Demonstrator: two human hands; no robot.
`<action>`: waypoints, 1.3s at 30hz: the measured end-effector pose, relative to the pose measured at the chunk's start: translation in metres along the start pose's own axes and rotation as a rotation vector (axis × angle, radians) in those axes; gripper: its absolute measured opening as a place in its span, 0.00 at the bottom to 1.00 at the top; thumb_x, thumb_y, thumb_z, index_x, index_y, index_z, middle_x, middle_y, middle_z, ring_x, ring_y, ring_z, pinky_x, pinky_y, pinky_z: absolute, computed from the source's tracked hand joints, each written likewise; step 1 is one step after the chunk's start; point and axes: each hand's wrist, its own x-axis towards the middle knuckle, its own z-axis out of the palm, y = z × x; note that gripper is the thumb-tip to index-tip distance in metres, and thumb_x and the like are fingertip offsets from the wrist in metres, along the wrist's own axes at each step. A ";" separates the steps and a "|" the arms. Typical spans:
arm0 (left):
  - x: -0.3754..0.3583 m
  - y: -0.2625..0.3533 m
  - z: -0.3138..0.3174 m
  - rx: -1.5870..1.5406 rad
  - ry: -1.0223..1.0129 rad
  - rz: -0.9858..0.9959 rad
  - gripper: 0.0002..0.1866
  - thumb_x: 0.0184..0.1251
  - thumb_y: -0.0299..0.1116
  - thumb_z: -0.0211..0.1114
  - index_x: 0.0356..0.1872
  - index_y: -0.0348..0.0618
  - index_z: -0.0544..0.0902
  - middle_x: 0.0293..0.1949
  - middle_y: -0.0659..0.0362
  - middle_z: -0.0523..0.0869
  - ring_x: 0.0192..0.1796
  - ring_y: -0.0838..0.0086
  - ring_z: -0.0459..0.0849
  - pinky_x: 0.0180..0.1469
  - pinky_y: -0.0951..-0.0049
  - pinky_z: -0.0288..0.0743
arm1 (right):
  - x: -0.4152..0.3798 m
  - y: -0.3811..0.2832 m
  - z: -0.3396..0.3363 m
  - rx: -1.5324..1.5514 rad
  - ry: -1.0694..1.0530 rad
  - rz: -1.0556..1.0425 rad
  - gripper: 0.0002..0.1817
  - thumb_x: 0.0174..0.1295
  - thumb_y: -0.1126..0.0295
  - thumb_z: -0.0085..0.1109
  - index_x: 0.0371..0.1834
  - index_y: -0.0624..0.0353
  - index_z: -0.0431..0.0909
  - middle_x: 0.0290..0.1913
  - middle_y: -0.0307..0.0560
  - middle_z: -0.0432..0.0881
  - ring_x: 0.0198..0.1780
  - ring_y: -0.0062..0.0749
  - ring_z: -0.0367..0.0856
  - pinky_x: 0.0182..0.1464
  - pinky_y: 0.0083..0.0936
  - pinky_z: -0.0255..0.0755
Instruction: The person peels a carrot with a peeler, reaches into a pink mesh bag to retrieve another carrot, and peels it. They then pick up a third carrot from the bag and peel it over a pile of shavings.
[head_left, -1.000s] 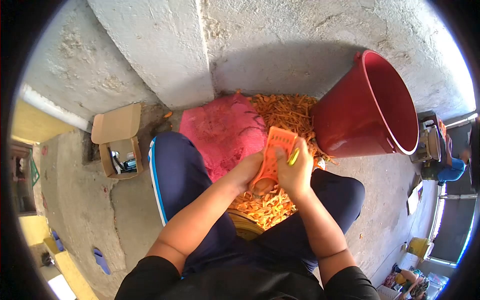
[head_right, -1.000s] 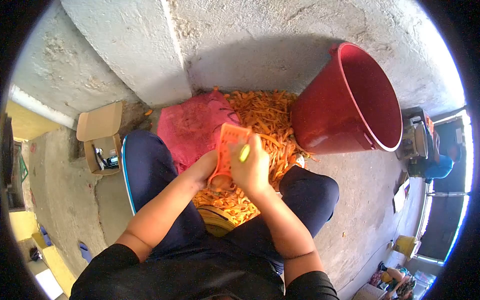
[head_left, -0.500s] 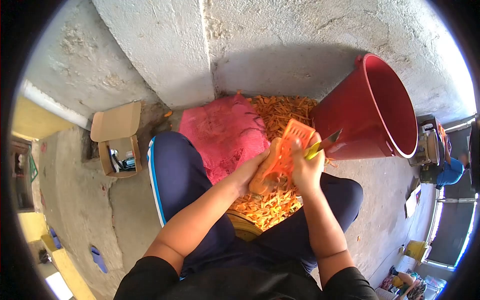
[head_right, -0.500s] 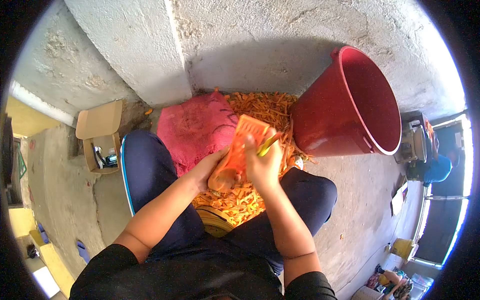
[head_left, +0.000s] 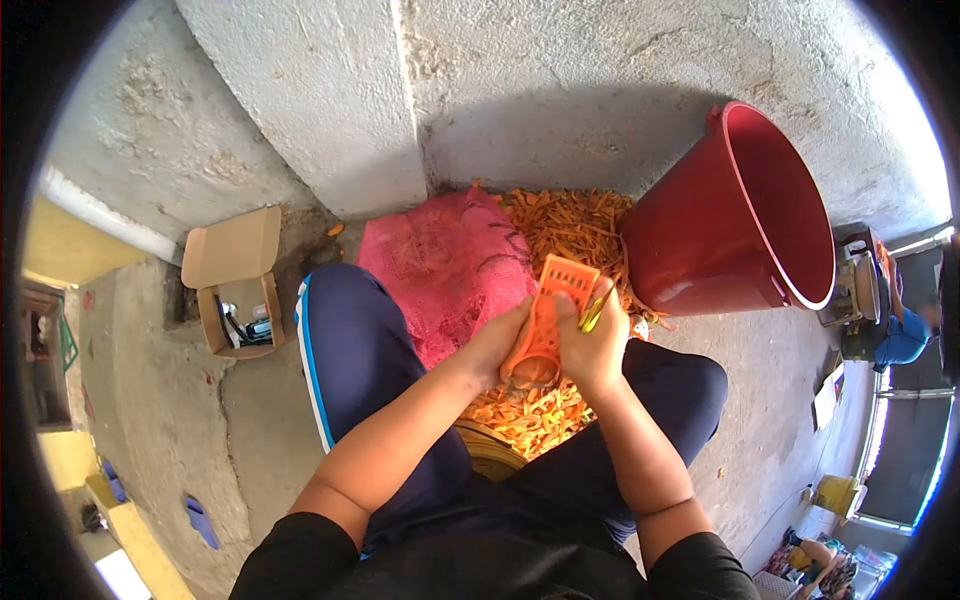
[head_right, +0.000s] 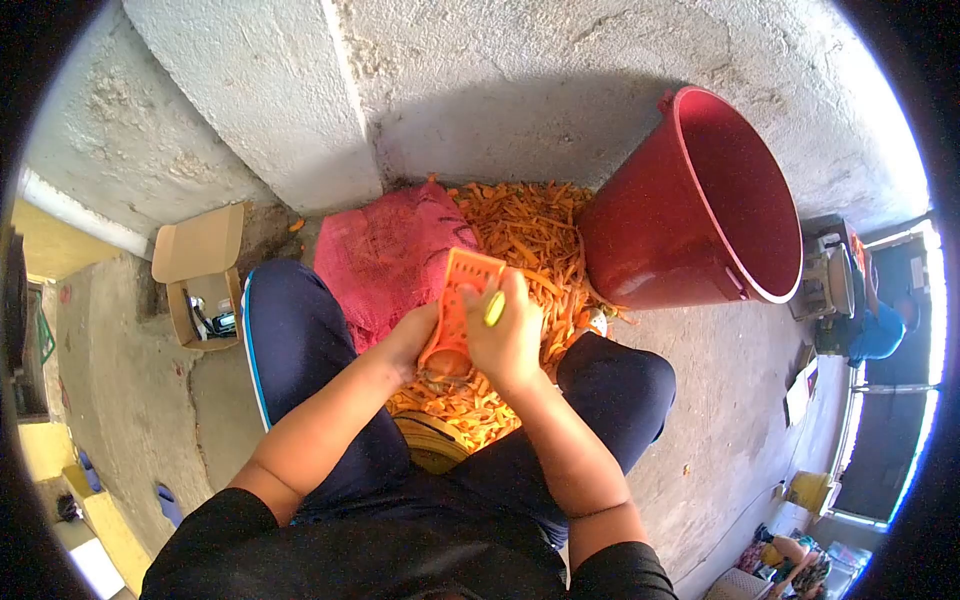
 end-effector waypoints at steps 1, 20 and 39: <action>0.001 0.000 -0.006 0.097 -0.114 -0.034 0.21 0.67 0.46 0.37 0.47 0.40 0.70 0.37 0.56 0.79 0.35 0.72 0.80 0.37 0.73 0.75 | 0.006 0.010 0.000 -0.054 0.105 -0.041 0.12 0.52 0.69 0.58 0.28 0.61 0.63 0.16 0.52 0.70 0.18 0.40 0.71 0.23 0.29 0.66; 0.001 0.005 -0.010 -0.038 -0.087 0.013 0.15 0.64 0.39 0.43 0.44 0.43 0.72 0.40 0.57 0.79 0.39 0.72 0.80 0.41 0.73 0.75 | -0.003 -0.003 0.005 0.062 -0.027 -0.081 0.11 0.53 0.70 0.56 0.31 0.63 0.64 0.18 0.53 0.73 0.20 0.42 0.76 0.22 0.28 0.67; -0.009 -0.002 -0.012 0.382 -0.103 -0.041 0.19 0.67 0.44 0.40 0.48 0.43 0.70 0.37 0.59 0.78 0.34 0.77 0.78 0.35 0.78 0.74 | 0.051 0.037 -0.020 -0.106 0.254 0.155 0.09 0.53 0.73 0.55 0.33 0.63 0.67 0.17 0.48 0.70 0.19 0.25 0.67 0.23 0.24 0.64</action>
